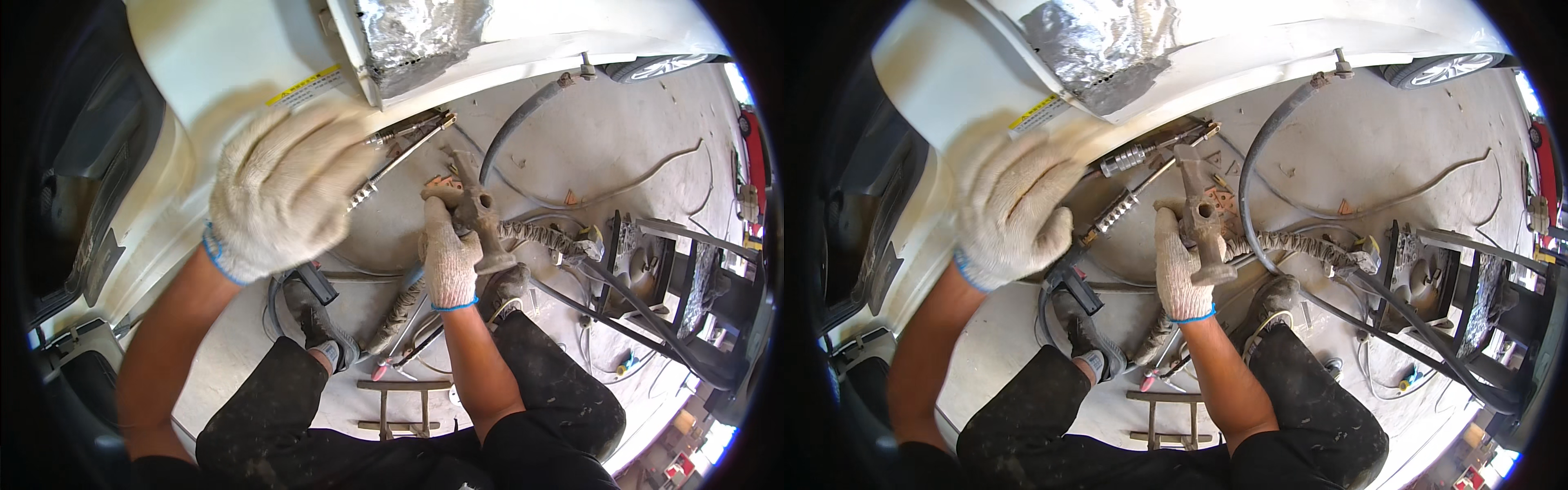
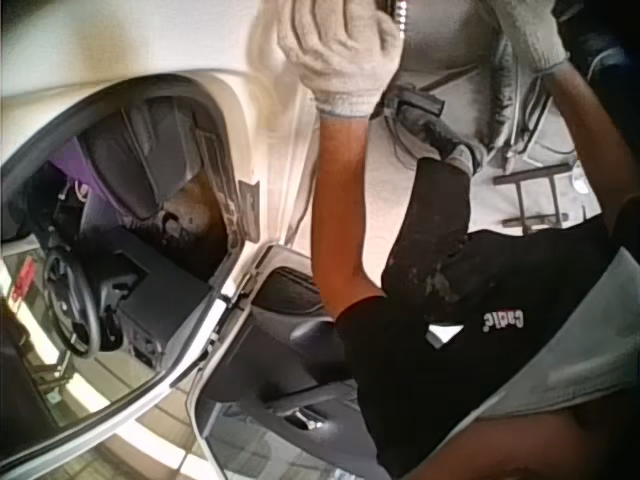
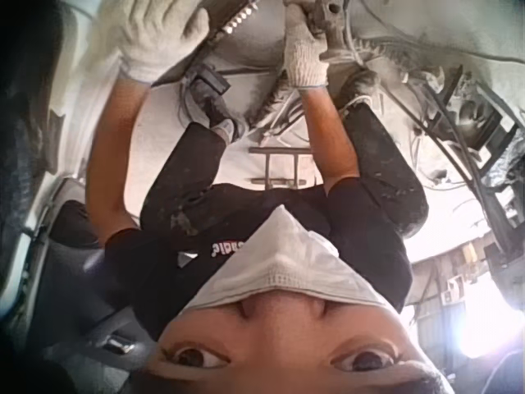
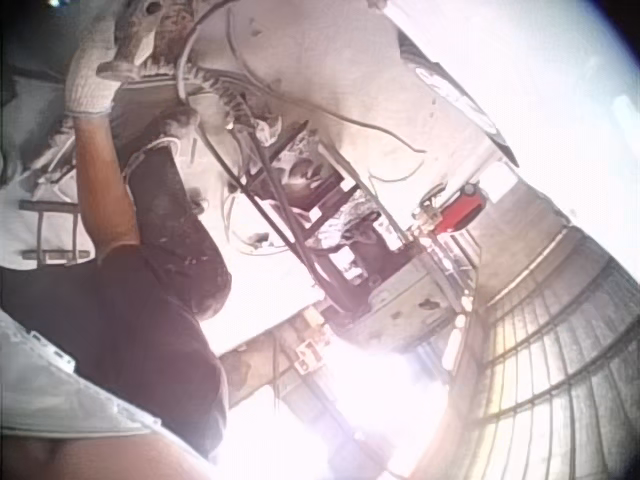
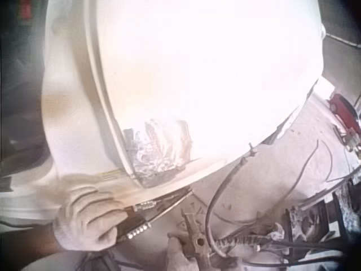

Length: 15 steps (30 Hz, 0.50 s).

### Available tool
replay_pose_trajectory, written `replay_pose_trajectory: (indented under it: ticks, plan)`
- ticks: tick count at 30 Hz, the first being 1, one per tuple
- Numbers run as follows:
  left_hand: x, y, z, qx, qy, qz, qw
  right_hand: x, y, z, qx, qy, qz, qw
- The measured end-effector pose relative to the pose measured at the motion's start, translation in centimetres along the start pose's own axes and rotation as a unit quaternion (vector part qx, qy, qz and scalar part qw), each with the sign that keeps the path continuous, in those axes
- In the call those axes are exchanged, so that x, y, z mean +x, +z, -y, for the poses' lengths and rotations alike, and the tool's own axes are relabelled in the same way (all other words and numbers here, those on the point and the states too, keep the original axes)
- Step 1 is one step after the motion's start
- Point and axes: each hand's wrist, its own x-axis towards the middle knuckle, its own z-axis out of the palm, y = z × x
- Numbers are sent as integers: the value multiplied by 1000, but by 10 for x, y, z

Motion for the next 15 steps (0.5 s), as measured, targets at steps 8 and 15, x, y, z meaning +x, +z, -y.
replay_pose_trajectory:
  ticks: [8, 15]
  plan:
    - [117, 12, 69, 363, 216, -81, 903, -4, 34, 1, 111, 81, 76, 988]
    - [90, -35, 34, 158, 94, 194, 964, 8, 10, -16, 33, 97, 4, 995]
